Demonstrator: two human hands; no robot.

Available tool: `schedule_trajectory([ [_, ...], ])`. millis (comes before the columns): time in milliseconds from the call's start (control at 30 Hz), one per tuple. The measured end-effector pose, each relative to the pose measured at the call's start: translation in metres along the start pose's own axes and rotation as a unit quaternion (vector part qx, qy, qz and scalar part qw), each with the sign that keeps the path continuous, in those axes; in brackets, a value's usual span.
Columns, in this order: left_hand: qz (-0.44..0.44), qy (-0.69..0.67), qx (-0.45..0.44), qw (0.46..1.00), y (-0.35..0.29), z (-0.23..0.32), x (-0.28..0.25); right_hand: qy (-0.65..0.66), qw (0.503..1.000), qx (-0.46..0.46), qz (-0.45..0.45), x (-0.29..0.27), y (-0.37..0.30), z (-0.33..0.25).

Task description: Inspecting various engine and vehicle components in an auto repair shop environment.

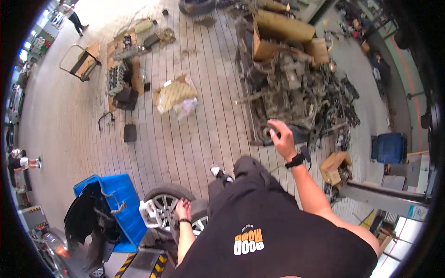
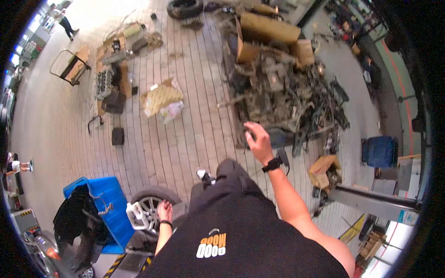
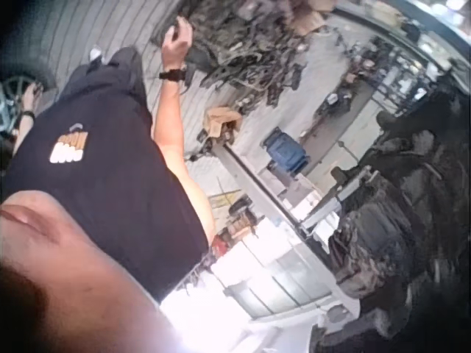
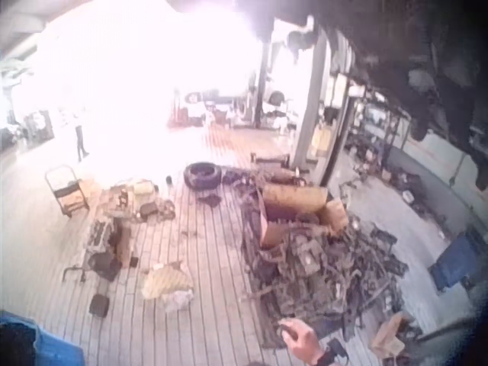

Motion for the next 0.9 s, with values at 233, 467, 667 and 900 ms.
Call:
schedule_trajectory([
  [233, 0.032, 0.044, -0.036, 0.998, 0.011, -0.032, 0.011, 0.000, 1.000, 0.016, 0.009, 0.029, 0.033, -0.014],
  [467, 0.069, -0.013, -0.013, 0.997, 0.031, 0.013, 0.029, 0.024, 0.999, 0.000, -0.037, 0.098, 0.073, -0.011],
  [667, 0.110, -0.081, 0.057, 0.989, 0.040, 0.098, 0.054, 0.068, 0.989, -0.056, -0.117, 0.177, 0.152, -0.022],
  [900, 0.138, -0.143, 0.141, 0.970, 0.025, 0.149, 0.044, 0.075, 0.958, -0.163, -0.224, 0.274, 0.235, -0.075],
])
Point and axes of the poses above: each hand's wrist, its own y-axis towards the middle knuckle, its own x-axis out of the palm, z = x × y, the point moved 3 cm from there along y, towards the middle knuckle, and after that the axes turned 2 degrees about -x, right-handed, at the moved point
